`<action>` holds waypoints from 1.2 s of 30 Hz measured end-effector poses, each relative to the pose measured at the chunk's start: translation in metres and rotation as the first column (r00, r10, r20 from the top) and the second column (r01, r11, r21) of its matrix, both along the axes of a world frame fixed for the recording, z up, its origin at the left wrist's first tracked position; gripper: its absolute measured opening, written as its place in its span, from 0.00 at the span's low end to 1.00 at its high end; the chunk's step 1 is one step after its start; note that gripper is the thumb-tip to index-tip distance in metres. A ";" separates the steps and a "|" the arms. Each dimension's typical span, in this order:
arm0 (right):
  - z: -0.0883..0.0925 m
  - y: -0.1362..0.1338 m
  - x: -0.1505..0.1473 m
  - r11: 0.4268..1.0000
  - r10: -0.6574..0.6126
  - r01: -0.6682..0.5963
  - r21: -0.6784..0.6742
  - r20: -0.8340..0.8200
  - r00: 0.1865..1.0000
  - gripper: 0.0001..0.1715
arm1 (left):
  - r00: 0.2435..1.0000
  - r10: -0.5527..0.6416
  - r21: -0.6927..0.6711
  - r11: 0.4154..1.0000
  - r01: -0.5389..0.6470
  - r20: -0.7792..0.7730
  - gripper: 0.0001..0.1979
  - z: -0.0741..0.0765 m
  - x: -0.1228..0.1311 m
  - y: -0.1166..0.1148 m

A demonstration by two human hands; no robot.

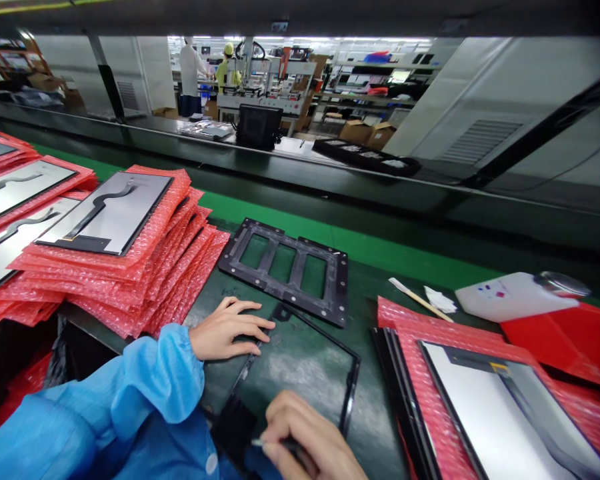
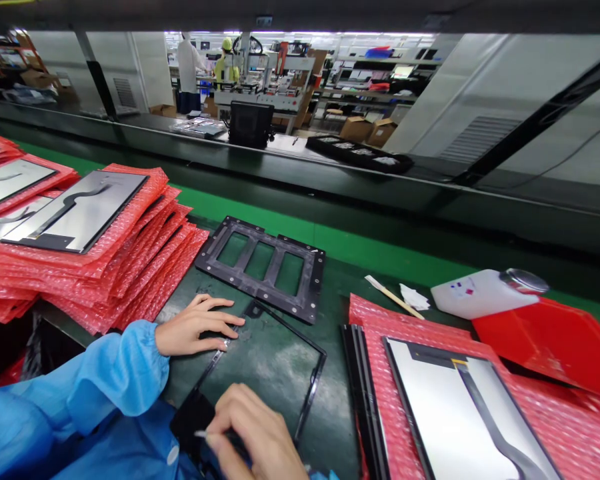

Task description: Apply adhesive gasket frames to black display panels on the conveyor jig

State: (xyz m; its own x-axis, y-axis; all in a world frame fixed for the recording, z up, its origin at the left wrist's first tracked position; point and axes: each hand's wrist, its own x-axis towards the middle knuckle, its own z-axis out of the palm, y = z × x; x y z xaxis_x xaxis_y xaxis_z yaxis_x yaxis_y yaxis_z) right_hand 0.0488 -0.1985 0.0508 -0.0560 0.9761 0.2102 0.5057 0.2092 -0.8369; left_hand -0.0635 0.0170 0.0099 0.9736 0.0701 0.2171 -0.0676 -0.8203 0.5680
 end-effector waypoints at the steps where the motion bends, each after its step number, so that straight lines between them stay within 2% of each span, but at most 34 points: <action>1: -0.002 0.003 0.002 0.999 -0.049 0.049 -0.018 0.008 0.999 0.07 | 1.000 0.002 -0.001 1.000 -0.002 0.001 0.13 0.000 0.000 0.000; 5: -0.025 0.014 0.005 0.978 -0.190 0.200 -0.057 0.144 0.971 0.08 | 1.000 0.008 -0.007 1.000 -0.008 0.001 0.13 -0.001 0.000 0.000; 10: -0.045 0.020 -0.002 0.966 -0.235 0.258 -0.032 0.320 0.918 0.05 | 1.000 0.008 -0.008 1.000 -0.008 -0.005 0.13 -0.002 0.000 0.000; 17: -0.047 0.023 -0.009 0.957 -0.265 0.289 0.015 0.442 0.857 0.04 | 1.000 0.009 -0.006 1.000 -0.009 -0.009 0.13 -0.001 0.000 0.000; 26: -0.051 0.024 -0.016 0.949 -0.303 0.302 0.090 0.522 0.797 0.05 | 1.000 0.013 -0.004 1.000 -0.013 -0.005 0.13 -0.002 0.000 0.000; 36: -0.054 0.025 -0.015 0.959 -0.280 0.265 0.103 0.509 0.814 0.07 | 1.000 0.014 0.005 1.000 -0.014 -0.006 0.13 -0.001 0.000 -0.001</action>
